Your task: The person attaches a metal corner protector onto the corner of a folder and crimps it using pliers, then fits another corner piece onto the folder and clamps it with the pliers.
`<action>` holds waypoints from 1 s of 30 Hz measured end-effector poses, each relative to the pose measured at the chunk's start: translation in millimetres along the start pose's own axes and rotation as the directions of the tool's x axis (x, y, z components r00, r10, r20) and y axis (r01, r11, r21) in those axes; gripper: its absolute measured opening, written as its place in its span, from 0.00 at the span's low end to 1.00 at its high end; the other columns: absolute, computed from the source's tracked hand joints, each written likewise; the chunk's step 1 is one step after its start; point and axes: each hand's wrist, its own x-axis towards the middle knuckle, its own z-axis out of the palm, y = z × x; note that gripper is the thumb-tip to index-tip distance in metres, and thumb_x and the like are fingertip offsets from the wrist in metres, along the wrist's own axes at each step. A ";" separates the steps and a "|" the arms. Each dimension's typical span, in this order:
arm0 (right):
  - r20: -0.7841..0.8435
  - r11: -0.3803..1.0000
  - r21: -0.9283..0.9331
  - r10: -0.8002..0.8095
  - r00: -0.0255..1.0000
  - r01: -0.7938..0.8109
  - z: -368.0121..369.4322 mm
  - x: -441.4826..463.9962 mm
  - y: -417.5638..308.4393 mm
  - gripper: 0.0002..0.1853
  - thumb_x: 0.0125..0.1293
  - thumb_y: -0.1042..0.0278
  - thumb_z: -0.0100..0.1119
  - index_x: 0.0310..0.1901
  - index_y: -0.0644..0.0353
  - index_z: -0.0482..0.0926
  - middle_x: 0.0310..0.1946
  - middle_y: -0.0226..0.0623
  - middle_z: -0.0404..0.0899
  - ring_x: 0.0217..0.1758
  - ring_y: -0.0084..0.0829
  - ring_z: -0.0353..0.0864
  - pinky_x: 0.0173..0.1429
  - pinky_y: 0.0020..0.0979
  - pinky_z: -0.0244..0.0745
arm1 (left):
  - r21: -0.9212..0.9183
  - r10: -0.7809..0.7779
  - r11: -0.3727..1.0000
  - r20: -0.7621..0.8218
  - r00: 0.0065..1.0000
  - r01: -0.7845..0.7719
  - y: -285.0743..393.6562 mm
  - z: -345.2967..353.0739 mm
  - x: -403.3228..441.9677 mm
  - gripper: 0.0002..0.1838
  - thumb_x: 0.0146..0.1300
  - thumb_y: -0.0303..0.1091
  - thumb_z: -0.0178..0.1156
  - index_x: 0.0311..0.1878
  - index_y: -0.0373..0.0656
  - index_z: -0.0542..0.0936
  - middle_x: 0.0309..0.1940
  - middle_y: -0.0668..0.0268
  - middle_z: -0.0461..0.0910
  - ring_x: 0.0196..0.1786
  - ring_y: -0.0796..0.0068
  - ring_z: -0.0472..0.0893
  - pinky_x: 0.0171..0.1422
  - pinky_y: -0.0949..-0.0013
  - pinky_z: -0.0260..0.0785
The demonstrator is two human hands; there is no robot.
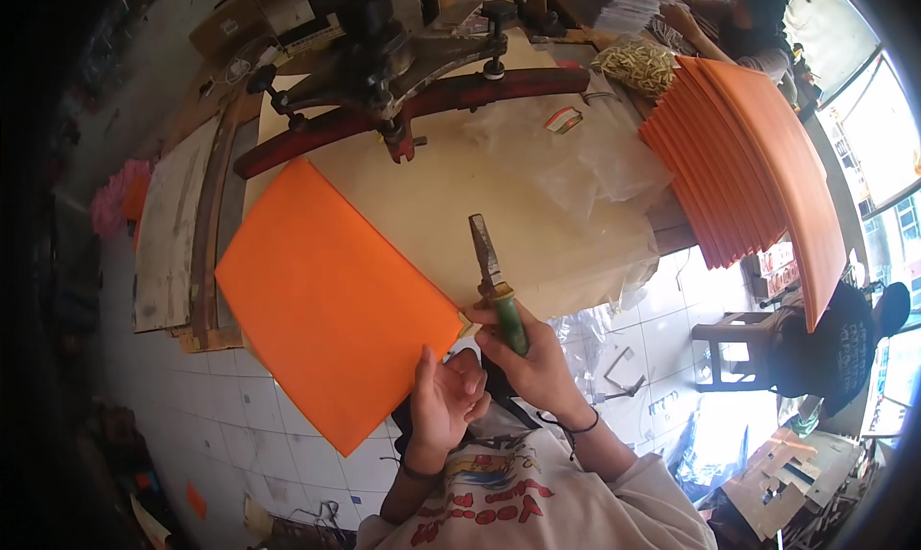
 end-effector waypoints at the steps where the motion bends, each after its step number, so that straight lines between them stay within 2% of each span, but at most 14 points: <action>1: 0.009 1.000 0.009 0.023 1.000 -0.023 -3.8 -4.3 1.6 0.13 0.66 0.75 0.60 0.51 0.66 0.77 0.54 0.33 0.77 0.53 0.24 0.77 0.59 0.28 0.72 | -0.062 -0.032 0.997 0.051 0.998 0.036 0.2 -0.8 1.0 0.34 0.74 0.67 0.33 0.53 0.43 0.72 0.22 0.70 0.66 0.19 0.81 0.60 0.19 0.75 0.54; 4: 0.029 0.996 0.055 0.064 0.997 -0.066 -13.4 -19.5 4.2 0.14 0.65 0.79 0.57 0.53 0.66 0.77 0.52 0.34 0.78 0.51 0.23 0.78 0.59 0.29 0.73 | -0.061 -0.003 0.998 0.017 1.000 0.004 -11.4 -9.0 6.4 0.34 0.73 0.68 0.34 0.61 0.47 0.68 0.22 0.71 0.65 0.20 0.82 0.59 0.20 0.75 0.54; 7: 0.093 0.978 0.125 0.155 0.984 -0.166 -25.2 -36.2 -0.7 0.18 0.62 0.83 0.53 0.55 0.67 0.76 0.50 0.35 0.79 0.47 0.23 0.78 0.61 0.32 0.74 | 0.122 0.099 0.988 -0.049 0.994 -0.093 -10.9 -1.7 10.2 0.33 0.74 0.67 0.34 0.60 0.46 0.68 0.22 0.71 0.64 0.20 0.83 0.59 0.21 0.76 0.53; 9: 0.135 0.968 0.137 0.192 0.972 -0.210 -28.8 -46.3 -4.1 0.26 0.55 0.87 0.49 0.59 0.68 0.75 0.45 0.36 0.79 0.39 0.21 0.76 0.64 0.36 0.75 | 0.172 0.109 0.980 -0.053 0.993 -0.099 -13.1 -6.1 12.3 0.32 0.74 0.66 0.34 0.56 0.45 0.70 0.22 0.71 0.64 0.20 0.83 0.59 0.22 0.76 0.53; 10: 0.149 0.962 0.144 0.209 0.967 -0.230 -32.4 -51.8 -1.0 0.27 0.54 0.87 0.49 0.59 0.68 0.75 0.44 0.36 0.79 0.38 0.21 0.75 0.65 0.36 0.75 | 0.196 0.113 0.976 -0.057 0.992 -0.100 -15.8 -10.2 13.5 0.32 0.75 0.65 0.34 0.54 0.45 0.71 0.22 0.71 0.64 0.20 0.83 0.59 0.22 0.77 0.53; 12: 0.175 0.950 0.154 0.244 0.954 -0.272 -40.1 -64.0 5.4 0.29 0.53 0.87 0.48 0.61 0.68 0.75 0.44 0.34 0.78 0.37 0.20 0.74 0.66 0.37 0.74 | 0.259 0.165 0.956 -0.076 0.983 -0.140 -20.3 -14.6 15.2 0.28 0.77 0.61 0.34 0.40 0.43 0.70 0.20 0.73 0.64 0.20 0.85 0.59 0.23 0.78 0.53; 14: 0.148 0.928 0.047 0.360 0.921 -0.370 -42.9 -75.1 -0.7 0.29 0.55 0.87 0.50 0.62 0.66 0.75 0.47 0.31 0.77 0.41 0.20 0.72 0.64 0.32 0.72 | 0.292 0.206 0.943 -0.137 0.969 -0.159 -19.5 -8.1 15.9 0.31 0.78 0.58 0.35 0.25 0.44 0.68 0.17 0.74 0.64 0.19 0.88 0.58 0.22 0.80 0.51; 15: 0.153 0.910 -0.018 0.411 0.899 -0.414 -47.1 -79.9 -1.5 0.29 0.55 0.87 0.51 0.62 0.65 0.75 0.49 0.31 0.77 0.43 0.20 0.72 0.64 0.31 0.72 | 0.284 0.221 0.943 -0.140 0.965 -0.175 -19.7 -7.2 16.0 0.31 0.78 0.56 0.35 0.23 0.44 0.67 0.17 0.75 0.63 0.19 0.88 0.58 0.23 0.80 0.50; 17: 0.181 0.896 -0.152 0.440 0.880 -0.417 -50.4 -84.9 -6.6 0.29 0.57 0.86 0.55 0.63 0.62 0.75 0.56 0.34 0.77 0.53 0.22 0.73 0.61 0.30 0.71 | 0.307 0.237 0.933 -0.134 0.962 -0.187 -19.6 -8.1 17.3 0.30 0.78 0.55 0.36 0.24 0.44 0.68 0.18 0.75 0.64 0.19 0.88 0.58 0.23 0.80 0.50; 20: 0.229 0.840 -0.360 0.502 0.834 -0.406 -46.9 -81.3 -22.5 0.29 0.58 0.84 0.57 0.64 0.63 0.73 0.61 0.37 0.76 0.60 0.27 0.74 0.63 0.32 0.71 | 0.334 0.272 0.917 -0.122 0.954 -0.219 -24.3 -13.7 17.6 0.27 0.79 0.51 0.36 0.30 0.41 0.70 0.21 0.72 0.67 0.21 0.86 0.61 0.24 0.78 0.54; 23: 0.283 0.854 -0.440 0.423 0.861 -0.276 -44.5 -76.0 -24.2 0.30 0.58 0.83 0.58 0.65 0.64 0.71 0.64 0.40 0.75 0.64 0.34 0.75 0.64 0.34 0.71 | 0.426 0.290 0.875 -0.085 0.953 -0.228 -22.1 -16.8 16.2 0.26 0.80 0.49 0.33 0.35 0.38 0.71 0.22 0.67 0.70 0.23 0.82 0.66 0.26 0.76 0.60; 26: 0.306 0.827 -0.530 0.394 0.866 -0.189 -43.2 -70.5 -25.8 0.31 0.56 0.84 0.57 0.65 0.65 0.70 0.63 0.44 0.74 0.64 0.39 0.76 0.63 0.36 0.73 | 0.468 0.321 0.847 -0.071 0.944 -0.253 -21.6 -16.8 16.0 0.26 0.80 0.48 0.33 0.36 0.37 0.71 0.22 0.67 0.71 0.23 0.82 0.67 0.27 0.76 0.61; 29: 0.297 0.912 -0.385 0.268 0.917 -0.141 -37.4 -67.0 -13.6 0.30 0.54 0.85 0.55 0.63 0.66 0.72 0.60 0.46 0.76 0.60 0.40 0.78 0.60 0.37 0.75 | 0.484 0.339 0.835 -0.078 0.938 -0.261 -23.4 -17.0 15.5 0.26 0.80 0.47 0.33 0.37 0.36 0.72 0.23 0.67 0.72 0.24 0.82 0.68 0.27 0.76 0.62; 30: 0.307 0.907 -0.400 0.271 0.912 -0.134 -36.9 -65.9 -14.3 0.29 0.53 0.85 0.55 0.62 0.66 0.72 0.58 0.46 0.76 0.59 0.41 0.79 0.59 0.37 0.75 | 0.486 0.339 0.833 -0.074 0.938 -0.263 -23.6 -17.3 15.7 0.25 0.80 0.47 0.33 0.37 0.36 0.72 0.23 0.67 0.72 0.24 0.82 0.68 0.28 0.76 0.62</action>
